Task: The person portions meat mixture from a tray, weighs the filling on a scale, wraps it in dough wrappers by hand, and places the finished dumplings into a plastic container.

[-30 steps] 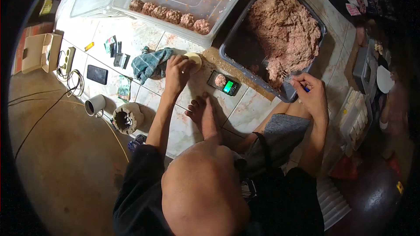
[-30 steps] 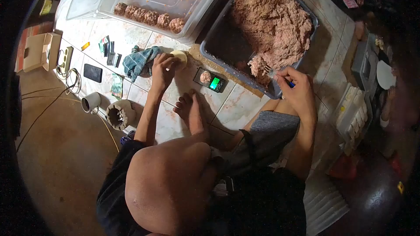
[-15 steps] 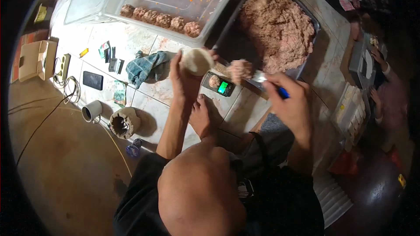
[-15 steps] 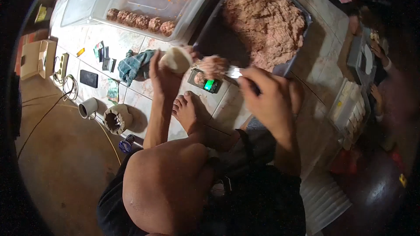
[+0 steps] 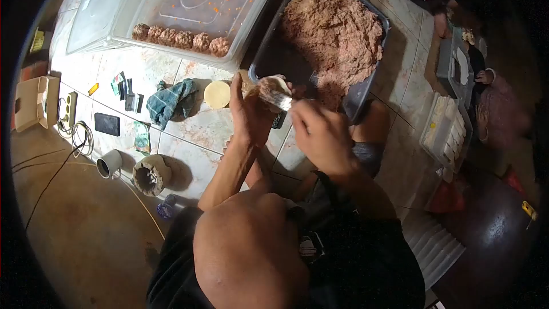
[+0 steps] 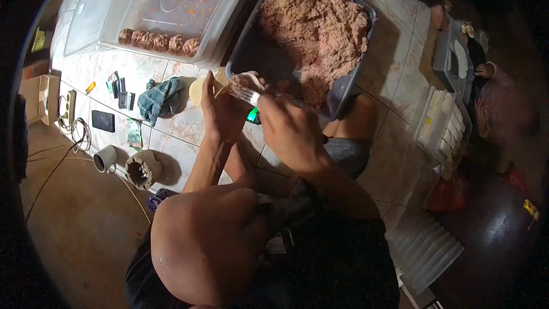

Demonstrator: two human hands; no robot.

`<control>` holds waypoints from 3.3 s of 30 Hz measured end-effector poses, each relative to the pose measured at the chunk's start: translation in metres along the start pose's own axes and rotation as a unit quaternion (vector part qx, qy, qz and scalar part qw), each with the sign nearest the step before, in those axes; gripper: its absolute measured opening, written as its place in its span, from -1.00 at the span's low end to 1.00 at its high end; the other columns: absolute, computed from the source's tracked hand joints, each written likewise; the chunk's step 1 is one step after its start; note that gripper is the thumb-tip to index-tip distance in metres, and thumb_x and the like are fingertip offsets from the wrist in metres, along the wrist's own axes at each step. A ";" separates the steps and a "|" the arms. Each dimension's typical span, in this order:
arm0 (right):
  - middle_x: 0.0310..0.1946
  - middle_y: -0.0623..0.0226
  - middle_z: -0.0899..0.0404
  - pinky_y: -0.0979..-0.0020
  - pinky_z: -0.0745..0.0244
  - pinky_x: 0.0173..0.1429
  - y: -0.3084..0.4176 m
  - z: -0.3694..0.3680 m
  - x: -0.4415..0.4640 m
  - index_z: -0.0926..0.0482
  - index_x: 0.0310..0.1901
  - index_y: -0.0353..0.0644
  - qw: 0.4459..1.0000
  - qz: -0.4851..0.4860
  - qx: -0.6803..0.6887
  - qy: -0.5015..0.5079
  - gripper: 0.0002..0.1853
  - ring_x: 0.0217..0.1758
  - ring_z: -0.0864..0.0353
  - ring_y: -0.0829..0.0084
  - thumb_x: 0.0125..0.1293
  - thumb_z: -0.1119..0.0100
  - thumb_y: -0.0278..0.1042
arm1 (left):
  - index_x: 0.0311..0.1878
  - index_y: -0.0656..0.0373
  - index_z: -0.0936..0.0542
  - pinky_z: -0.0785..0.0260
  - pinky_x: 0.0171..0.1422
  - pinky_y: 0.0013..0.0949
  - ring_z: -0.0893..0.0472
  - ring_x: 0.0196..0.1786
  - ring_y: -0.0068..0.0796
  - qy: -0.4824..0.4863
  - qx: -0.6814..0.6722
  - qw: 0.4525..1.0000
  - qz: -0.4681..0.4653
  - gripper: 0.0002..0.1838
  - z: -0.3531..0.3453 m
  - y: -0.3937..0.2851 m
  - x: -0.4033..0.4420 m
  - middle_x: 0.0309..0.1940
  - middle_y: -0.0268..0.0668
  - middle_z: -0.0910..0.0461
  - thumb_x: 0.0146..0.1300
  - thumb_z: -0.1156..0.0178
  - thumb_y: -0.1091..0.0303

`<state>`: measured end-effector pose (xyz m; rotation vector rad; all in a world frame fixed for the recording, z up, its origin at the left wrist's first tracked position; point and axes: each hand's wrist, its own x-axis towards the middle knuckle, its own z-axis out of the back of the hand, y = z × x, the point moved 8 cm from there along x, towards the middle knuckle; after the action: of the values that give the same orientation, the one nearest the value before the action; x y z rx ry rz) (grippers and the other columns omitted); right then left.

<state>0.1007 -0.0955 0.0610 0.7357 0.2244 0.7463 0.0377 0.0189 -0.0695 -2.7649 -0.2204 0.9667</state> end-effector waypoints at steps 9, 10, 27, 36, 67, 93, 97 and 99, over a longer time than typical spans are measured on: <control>-0.28 -0.02 -0.71 -0.03 -0.58 -0.14 0.005 -0.010 -0.001 -0.56 -0.15 -0.22 0.998 0.038 0.017 -0.037 -0.93 -0.15 -0.74 -0.15 0.47 -0.25 -0.45 | 0.34 0.52 -0.55 -0.44 0.50 -0.06 -0.68 0.26 -0.05 0.045 0.024 0.999 -0.008 0.04 -0.005 -0.002 -0.010 0.16 0.03 -0.72 0.53 0.15 -0.50; -0.27 -0.02 -0.71 -0.02 -0.59 -0.14 -0.004 -0.014 -0.004 -0.57 -0.15 -0.22 0.999 -0.002 -0.040 0.021 -0.94 -0.17 -0.74 -0.16 0.47 -0.26 -0.47 | 0.36 0.54 -0.53 -0.45 0.50 -0.05 -0.69 0.26 -0.06 0.124 -0.015 0.992 -0.003 0.05 -0.004 -0.006 -0.004 0.18 0.07 -0.71 0.52 0.15 -0.50; -0.27 0.00 -0.74 -0.03 -0.62 -0.12 -0.002 -0.008 -0.011 -0.64 -0.14 -0.18 0.998 -0.014 -0.057 0.027 -0.93 -0.18 -0.76 -0.13 0.42 -0.33 -0.43 | 0.27 0.51 -0.60 -0.51 0.45 -0.01 -0.72 0.23 0.03 -0.023 -0.035 0.997 -0.062 -0.08 0.019 -0.022 -0.022 0.13 0.09 -0.74 0.51 0.03 -0.38; -0.35 -0.02 -0.74 0.01 -0.64 -0.12 -0.090 0.038 0.017 -0.74 -0.19 -0.17 0.995 -0.056 -0.064 -0.045 -0.90 -0.28 -0.75 -0.16 0.36 -0.38 -0.35 | 0.32 0.50 -0.59 -0.51 0.48 -0.03 -0.74 0.22 0.04 -0.077 0.027 0.987 -0.135 -0.15 0.048 -0.068 -0.024 0.16 0.12 -0.74 0.55 0.08 -0.27; -0.30 0.02 -0.71 0.00 -0.58 -0.22 -0.002 -0.004 0.006 -0.60 -0.14 -0.20 0.999 0.008 -0.003 0.032 -0.92 -0.23 -0.74 -0.12 0.46 -0.30 -0.43 | 0.25 0.60 -0.54 -0.46 0.51 0.10 -0.68 0.23 0.23 0.109 -0.076 0.991 0.019 -0.01 -0.023 -0.004 0.006 0.15 0.27 -0.68 0.49 0.07 -0.41; -0.41 0.28 -0.66 0.43 -0.51 -0.22 -0.020 0.046 0.029 -0.66 -0.08 -0.33 0.986 -0.054 0.121 -0.100 -0.78 -0.34 -0.62 0.51 0.66 -0.26 -0.30 | 0.05 0.32 -0.67 -0.59 0.05 -0.43 -0.73 -0.12 -0.52 0.251 0.384 0.846 -0.271 -0.79 -0.078 -0.026 -0.020 -0.10 -0.30 -0.77 0.40 -0.36 0.47; -0.31 0.32 -0.72 0.49 -0.55 -0.12 -0.052 0.028 -0.020 -0.63 0.07 -0.33 0.951 -0.099 0.232 -0.178 -0.81 -0.24 -0.66 0.55 0.69 -0.19 -0.36 | 0.05 0.30 -0.66 -0.61 0.07 -0.37 -0.75 -0.07 -0.49 0.099 0.366 0.880 -0.286 -0.69 -0.051 -0.043 -0.011 -0.10 -0.29 -0.78 0.27 -0.47 0.48; -0.32 0.35 -0.72 0.45 -0.54 -0.16 -0.048 0.017 -0.030 -0.68 0.01 -0.33 0.965 -0.104 0.212 -0.117 -0.85 -0.27 -0.66 0.52 0.63 -0.22 -0.42 | 0.04 0.30 -0.66 -0.60 0.06 -0.36 -0.76 -0.09 -0.48 0.153 0.442 0.829 -0.308 -0.66 -0.064 -0.043 -0.023 -0.12 -0.29 -0.79 0.22 -0.50 0.50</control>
<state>0.1120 -0.1488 0.0390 1.1790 0.2453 0.4063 0.0572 0.0464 0.0035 -1.7505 -0.4378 0.2986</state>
